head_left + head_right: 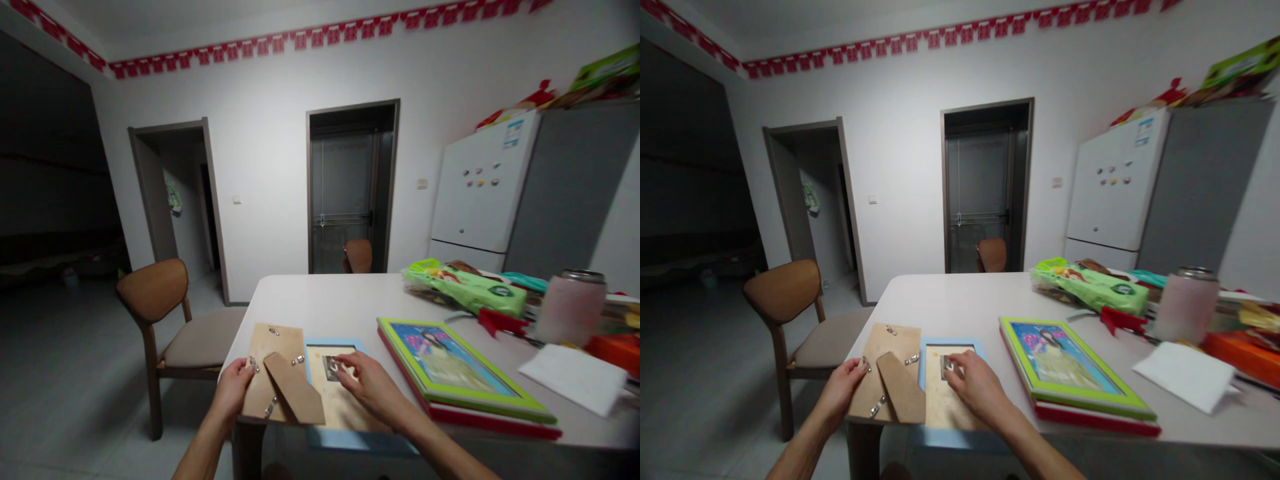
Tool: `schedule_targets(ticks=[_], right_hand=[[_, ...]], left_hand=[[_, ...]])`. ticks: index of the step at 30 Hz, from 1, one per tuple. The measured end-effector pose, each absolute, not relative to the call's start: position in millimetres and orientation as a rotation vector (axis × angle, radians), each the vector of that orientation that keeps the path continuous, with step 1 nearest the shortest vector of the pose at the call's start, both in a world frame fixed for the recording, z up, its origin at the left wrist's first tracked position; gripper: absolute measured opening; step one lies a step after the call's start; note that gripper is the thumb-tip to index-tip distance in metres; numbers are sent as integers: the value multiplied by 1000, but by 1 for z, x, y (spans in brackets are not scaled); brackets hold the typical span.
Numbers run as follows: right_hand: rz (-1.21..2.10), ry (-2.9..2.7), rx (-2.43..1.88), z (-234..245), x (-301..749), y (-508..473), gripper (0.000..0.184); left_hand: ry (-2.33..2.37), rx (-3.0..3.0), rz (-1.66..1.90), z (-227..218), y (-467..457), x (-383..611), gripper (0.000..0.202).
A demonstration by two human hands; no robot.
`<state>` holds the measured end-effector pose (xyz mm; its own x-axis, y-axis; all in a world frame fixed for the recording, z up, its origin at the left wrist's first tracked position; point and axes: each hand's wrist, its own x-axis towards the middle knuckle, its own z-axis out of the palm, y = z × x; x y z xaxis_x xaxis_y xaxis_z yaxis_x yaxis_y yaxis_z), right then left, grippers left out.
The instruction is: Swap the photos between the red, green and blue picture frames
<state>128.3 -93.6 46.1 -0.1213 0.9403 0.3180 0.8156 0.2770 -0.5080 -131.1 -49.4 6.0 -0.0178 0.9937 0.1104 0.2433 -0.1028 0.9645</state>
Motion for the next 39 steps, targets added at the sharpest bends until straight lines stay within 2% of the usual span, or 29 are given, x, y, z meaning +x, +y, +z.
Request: schedule_targets(ticks=[8,14,23,27,31,33,36,39], right_hand=[[26,-1944,-1921,4,172,-84,40],[-44,-1929,-1961,-4,171,-87,43],[17,-1852,-2081,-10,179,-85,50],[251,-1701,-2021,-1,182,-81,55],[915,-1340,-1708,23,177,-89,62],[1104,-1170,-1483,37,169,-97,65],[1167,-1104,-1328,54,157,-107,70],[1118,-1187,-1349,55,154,-106,73]], left_hand=[[1701,1597,1047,-16,-34,-155,21],[1915,1833,1005,-5,-50,-147,32],[1624,2134,994,10,-92,-80,34],[1411,2181,922,12,-110,-43,35],[1286,2193,889,17,-120,-16,43],[1228,2204,911,22,-122,-5,56],[1145,2230,1015,32,-123,8,64],[1072,2297,1161,43,-124,8,47]])
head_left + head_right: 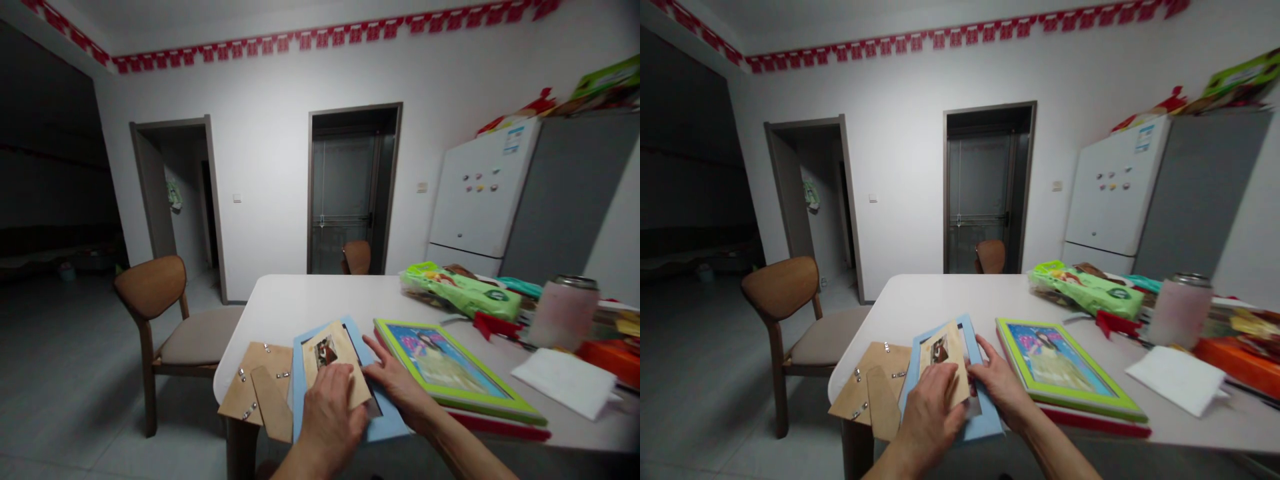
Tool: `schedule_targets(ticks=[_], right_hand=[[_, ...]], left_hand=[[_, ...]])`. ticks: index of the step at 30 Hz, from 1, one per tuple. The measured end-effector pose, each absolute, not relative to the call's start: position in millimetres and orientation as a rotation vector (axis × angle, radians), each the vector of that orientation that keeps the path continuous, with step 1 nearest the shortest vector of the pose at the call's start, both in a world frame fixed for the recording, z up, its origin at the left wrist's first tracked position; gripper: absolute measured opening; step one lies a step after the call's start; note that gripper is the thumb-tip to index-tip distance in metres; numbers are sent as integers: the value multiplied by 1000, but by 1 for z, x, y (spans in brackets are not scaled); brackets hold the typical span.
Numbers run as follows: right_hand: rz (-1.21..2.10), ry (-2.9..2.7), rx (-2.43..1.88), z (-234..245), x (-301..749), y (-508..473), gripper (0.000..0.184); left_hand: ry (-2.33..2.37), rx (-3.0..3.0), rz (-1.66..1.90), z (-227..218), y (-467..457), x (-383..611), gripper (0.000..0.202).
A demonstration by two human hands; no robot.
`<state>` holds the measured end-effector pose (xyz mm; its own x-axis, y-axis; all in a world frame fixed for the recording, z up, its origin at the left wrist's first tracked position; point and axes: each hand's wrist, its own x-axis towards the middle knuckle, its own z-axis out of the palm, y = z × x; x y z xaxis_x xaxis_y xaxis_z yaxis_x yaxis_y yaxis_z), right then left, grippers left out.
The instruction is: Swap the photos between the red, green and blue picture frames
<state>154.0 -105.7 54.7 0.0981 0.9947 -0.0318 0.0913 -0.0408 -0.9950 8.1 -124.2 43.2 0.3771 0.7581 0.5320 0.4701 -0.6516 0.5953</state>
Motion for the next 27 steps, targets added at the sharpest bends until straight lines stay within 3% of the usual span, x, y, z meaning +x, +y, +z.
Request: schedule_targets(ticks=[5,9,15,27], right_hand=[[707,-1445,-1710,28,173,-89,59],[349,-1640,-1874,6,185,-82,52],[161,-1765,-1968,-12,186,-81,47],[-26,-1821,-1938,-17,184,-81,41]], left_hand=[[1361,2079,1412,49,-114,-27,39],[1565,1948,1415,28,-102,-66,29],[1673,1990,1166,-3,-108,-90,29],[1938,2239,839,-2,-117,-96,31]])
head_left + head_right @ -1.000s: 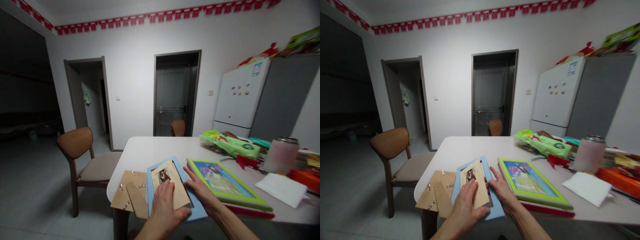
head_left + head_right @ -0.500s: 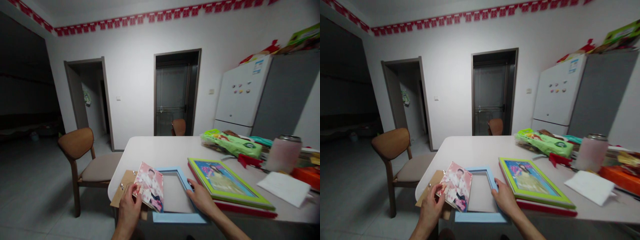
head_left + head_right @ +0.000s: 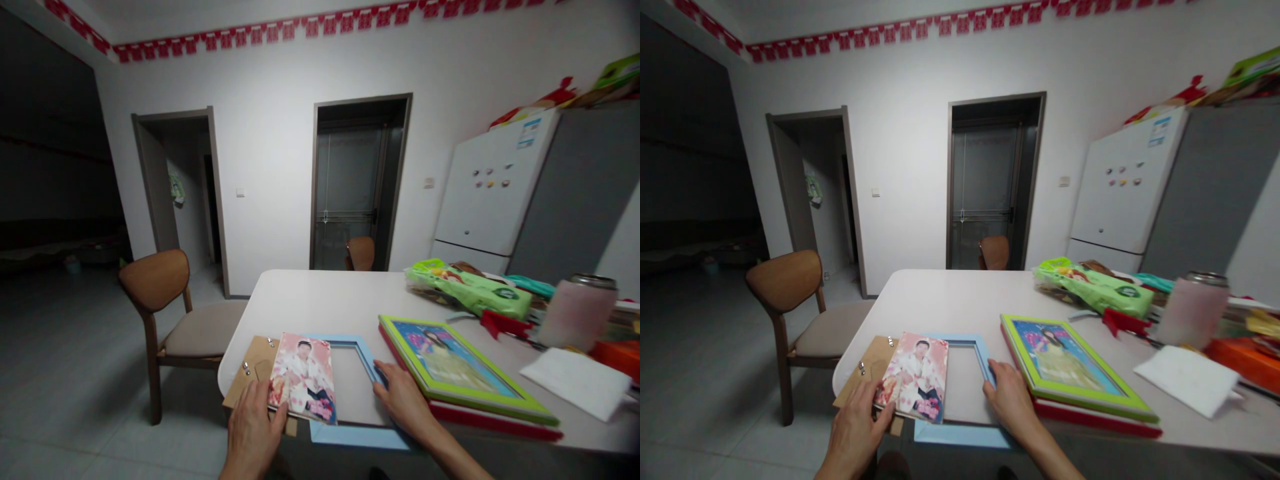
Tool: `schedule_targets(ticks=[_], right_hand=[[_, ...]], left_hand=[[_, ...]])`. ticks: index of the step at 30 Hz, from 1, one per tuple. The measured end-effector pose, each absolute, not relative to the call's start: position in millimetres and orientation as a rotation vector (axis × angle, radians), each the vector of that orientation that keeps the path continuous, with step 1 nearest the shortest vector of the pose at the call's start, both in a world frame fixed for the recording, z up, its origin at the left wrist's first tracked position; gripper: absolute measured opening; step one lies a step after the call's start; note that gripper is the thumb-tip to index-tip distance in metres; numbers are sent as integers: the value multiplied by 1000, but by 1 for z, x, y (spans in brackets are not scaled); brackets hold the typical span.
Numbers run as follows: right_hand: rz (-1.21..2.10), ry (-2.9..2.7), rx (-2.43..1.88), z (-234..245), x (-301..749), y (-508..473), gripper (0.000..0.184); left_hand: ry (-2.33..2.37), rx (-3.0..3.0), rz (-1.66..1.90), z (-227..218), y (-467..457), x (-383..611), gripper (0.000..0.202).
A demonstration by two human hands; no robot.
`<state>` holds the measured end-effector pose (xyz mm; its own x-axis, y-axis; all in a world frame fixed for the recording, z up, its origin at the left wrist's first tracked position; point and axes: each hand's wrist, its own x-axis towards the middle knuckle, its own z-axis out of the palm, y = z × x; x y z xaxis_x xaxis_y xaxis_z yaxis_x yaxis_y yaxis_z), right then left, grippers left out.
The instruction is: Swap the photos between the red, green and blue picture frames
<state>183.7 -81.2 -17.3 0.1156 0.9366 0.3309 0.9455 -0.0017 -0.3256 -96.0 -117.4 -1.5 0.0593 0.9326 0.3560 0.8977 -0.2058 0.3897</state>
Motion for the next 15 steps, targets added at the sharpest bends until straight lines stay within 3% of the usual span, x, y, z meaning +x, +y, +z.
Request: schedule_targets(ticks=[5,13,15], right_hand=[[77,-1776,-1786,-3,168,-89,44],[1099,-1305,-1487,-3,107,-76,62],[1264,-1192,-1325,6,94,-74,57]], left_hand=[[1895,2290,873,1,-117,-97,31],[1548,2347,855,-11,-113,-79,53],[1484,2359,863,-11,-110,-71,58]])
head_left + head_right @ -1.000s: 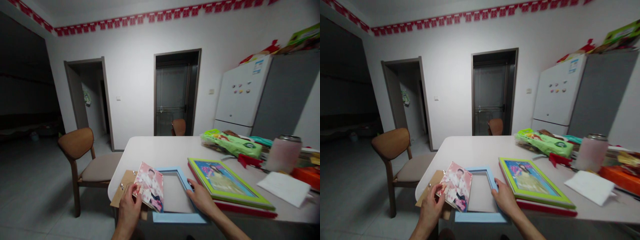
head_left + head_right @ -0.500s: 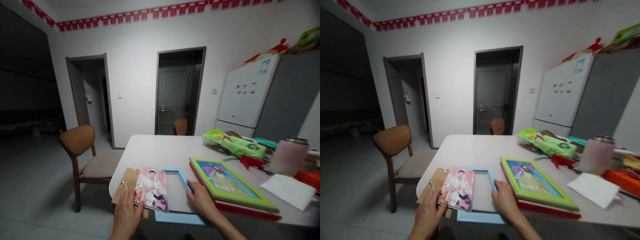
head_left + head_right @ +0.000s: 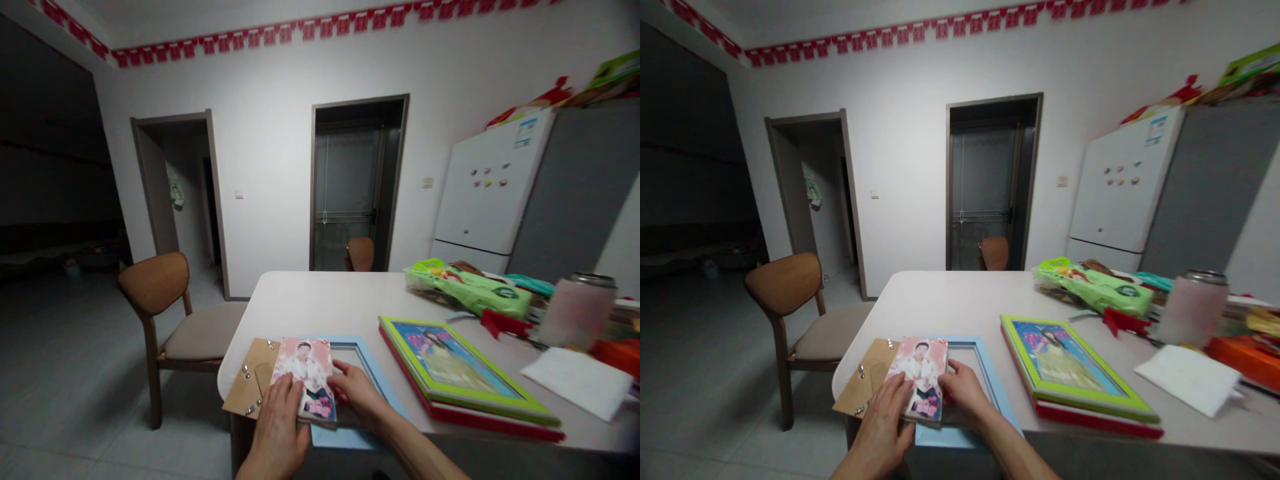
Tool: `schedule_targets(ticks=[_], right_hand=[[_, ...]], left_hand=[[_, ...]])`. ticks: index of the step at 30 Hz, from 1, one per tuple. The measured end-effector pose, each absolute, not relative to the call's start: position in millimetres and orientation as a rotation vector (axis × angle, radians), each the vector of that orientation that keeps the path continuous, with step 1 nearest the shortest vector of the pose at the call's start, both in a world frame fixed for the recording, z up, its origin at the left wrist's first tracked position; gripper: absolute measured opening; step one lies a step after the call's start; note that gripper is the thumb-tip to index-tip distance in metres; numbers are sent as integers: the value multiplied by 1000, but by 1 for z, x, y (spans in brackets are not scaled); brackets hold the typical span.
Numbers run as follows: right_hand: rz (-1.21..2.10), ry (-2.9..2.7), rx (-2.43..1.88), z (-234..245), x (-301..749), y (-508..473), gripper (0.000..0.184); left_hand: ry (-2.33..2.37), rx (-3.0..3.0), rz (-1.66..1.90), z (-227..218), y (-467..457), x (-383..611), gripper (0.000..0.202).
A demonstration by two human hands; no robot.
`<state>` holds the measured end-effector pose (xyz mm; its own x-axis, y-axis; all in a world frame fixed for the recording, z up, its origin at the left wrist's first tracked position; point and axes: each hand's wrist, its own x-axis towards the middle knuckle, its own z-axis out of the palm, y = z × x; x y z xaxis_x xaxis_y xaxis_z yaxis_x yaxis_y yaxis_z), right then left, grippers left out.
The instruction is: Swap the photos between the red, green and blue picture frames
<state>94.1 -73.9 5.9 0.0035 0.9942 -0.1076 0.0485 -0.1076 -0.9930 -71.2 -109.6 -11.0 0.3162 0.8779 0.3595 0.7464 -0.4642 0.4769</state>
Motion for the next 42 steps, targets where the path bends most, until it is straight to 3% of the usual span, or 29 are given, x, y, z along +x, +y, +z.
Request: schedule_targets(ticks=[5,8,11,14,18,26,37,42], right_hand=[[1329,-1075,-976,42,77,-82,45],[1291,-976,-1065,46,77,-88,47],[1341,-978,-1139,36,83,-92,42],[1216,-1048,-1159,29,100,-90,45],[971,-1194,-1398,31,141,-78,53],[550,-1529,-1771,15,168,-61,48],[197,-1745,-1996,11,160,-67,30],[-56,-1874,-2162,9,158,-76,28]], left_hand=[[1314,2137,1234,8,-98,-56,48],[1190,1696,1510,22,-99,-44,35],[997,1299,1554,25,-104,-27,38],[877,1200,1490,16,-106,-16,44],[1075,1397,1358,4,-108,-21,60],[1371,2083,652,5,-128,-27,67],[1381,2207,469,16,-128,-31,63],[1323,2265,536,20,-129,-29,46]])
